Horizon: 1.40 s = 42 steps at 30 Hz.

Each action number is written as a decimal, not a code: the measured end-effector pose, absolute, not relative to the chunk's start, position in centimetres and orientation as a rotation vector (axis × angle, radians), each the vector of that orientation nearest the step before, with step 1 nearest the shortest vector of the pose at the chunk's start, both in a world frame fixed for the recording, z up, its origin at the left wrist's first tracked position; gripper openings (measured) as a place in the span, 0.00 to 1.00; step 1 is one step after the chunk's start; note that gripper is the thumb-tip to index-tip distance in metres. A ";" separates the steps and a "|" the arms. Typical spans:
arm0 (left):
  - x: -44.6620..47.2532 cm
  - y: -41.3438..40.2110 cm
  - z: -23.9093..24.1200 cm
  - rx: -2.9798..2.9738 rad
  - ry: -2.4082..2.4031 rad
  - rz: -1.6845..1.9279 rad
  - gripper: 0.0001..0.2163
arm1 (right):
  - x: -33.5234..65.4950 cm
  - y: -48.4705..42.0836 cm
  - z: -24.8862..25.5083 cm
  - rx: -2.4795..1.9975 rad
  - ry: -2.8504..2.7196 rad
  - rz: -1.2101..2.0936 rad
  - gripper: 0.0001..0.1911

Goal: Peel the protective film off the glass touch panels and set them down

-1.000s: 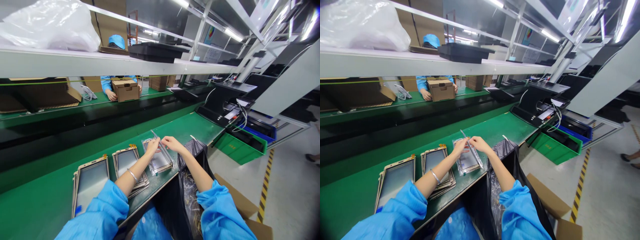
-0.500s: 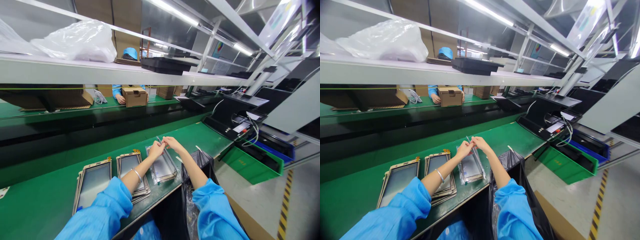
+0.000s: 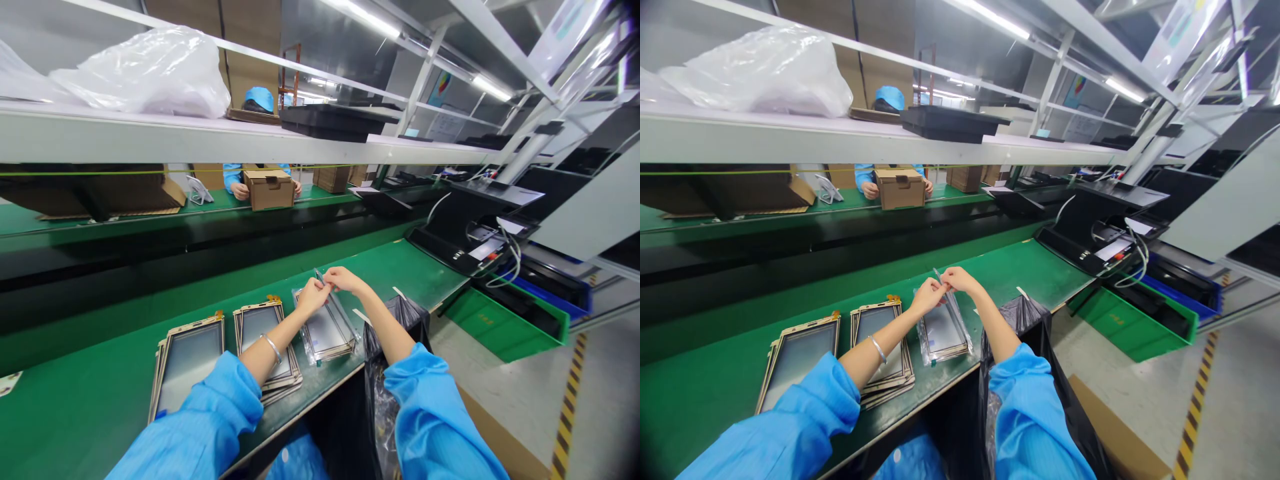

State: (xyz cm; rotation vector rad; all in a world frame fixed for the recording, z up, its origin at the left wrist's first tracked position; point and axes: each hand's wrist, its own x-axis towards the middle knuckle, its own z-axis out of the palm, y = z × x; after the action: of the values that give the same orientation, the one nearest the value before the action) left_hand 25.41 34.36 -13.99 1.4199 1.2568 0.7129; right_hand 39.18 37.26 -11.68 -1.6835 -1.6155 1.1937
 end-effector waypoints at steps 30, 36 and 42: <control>25.5 34.2 -13.0 1.392 1.240 0.507 0.14 | 39.4 35.5 -13.1 -1.443 -1.301 1.353 0.08; 24.8 33.5 -12.7 1.322 1.174 0.539 0.14 | 41.0 28.1 -13.7 -1.365 -1.310 1.226 0.16; 24.9 33.0 -13.1 1.287 1.138 0.608 0.13 | 41.7 20.4 -13.3 -1.347 -1.386 1.103 0.16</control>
State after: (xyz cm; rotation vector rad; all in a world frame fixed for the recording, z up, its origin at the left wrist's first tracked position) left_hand 24.88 33.00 -13.05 1.2874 1.1383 0.6077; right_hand 41.74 20.41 -13.32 -1.3467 -1.3857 1.1032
